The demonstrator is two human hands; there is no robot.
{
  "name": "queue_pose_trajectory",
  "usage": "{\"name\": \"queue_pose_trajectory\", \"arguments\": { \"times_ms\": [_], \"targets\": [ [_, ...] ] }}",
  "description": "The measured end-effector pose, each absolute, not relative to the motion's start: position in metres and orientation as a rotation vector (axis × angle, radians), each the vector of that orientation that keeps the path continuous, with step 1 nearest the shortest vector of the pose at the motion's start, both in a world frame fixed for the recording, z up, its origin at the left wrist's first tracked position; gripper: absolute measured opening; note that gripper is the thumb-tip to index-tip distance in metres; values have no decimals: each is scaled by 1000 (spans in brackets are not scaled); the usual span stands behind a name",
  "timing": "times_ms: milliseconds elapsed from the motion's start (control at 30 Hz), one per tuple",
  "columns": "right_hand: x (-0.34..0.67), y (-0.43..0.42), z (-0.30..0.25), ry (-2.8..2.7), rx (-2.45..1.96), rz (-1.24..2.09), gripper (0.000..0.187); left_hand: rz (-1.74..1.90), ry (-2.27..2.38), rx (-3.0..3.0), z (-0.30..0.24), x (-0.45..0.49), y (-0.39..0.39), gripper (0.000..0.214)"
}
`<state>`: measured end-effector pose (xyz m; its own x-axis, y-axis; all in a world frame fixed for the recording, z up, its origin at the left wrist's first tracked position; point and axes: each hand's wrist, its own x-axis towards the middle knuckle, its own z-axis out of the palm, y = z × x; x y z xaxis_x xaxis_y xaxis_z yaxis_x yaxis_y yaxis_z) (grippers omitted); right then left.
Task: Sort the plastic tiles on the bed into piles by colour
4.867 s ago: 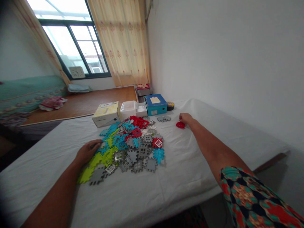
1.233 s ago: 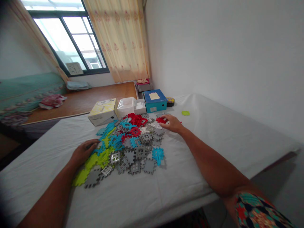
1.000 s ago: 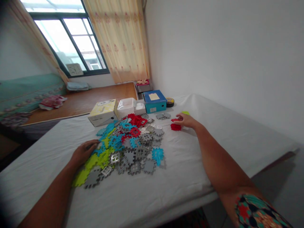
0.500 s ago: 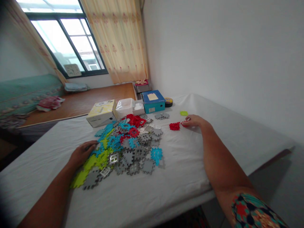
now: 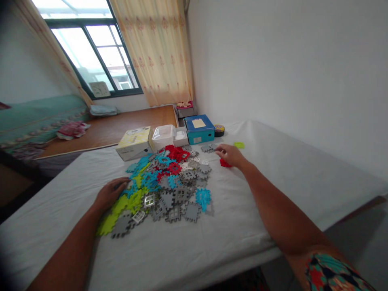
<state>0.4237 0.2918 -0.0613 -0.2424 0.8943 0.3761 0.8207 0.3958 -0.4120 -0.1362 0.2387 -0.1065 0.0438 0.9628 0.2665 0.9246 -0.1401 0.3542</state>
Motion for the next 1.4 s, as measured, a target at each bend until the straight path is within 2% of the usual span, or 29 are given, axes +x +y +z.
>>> {"name": "queue_pose_trajectory", "arguments": {
  "times_ms": [100,200,333,467,667,933,1067,1233,1400],
  "targets": [
    [380,280,-70,-2408,-1067,306,33,692,1993,2206,-108,-137,239,46],
    [362,275,-81,-2563,-945,266,43,681,1994,2208,-108,-137,240,46],
    [363,276,-86,-2550,-1080,222,40,675,1987,2215,-108,-137,240,46],
    [362,275,-80,-2464,-1125,157,29,684,1989,2208,-109,-137,240,47],
    [382,287,-70,-2033,-1265,-67,26,706,1980,2208,-111,-138,241,46],
    [445,313,-84,-1523,-1635,134,23,715,1976,2216,-108,-135,240,46],
    [440,315,-58,-1692,-1653,44,17,705,1983,2204,-106,-133,239,45],
    [417,330,-26,-1935,-1792,-281,15,705,1981,2201,-104,-132,238,45],
    [401,351,-43,-1971,-1902,-387,20,732,1965,2205,-104,-131,235,42]
  ]
}}
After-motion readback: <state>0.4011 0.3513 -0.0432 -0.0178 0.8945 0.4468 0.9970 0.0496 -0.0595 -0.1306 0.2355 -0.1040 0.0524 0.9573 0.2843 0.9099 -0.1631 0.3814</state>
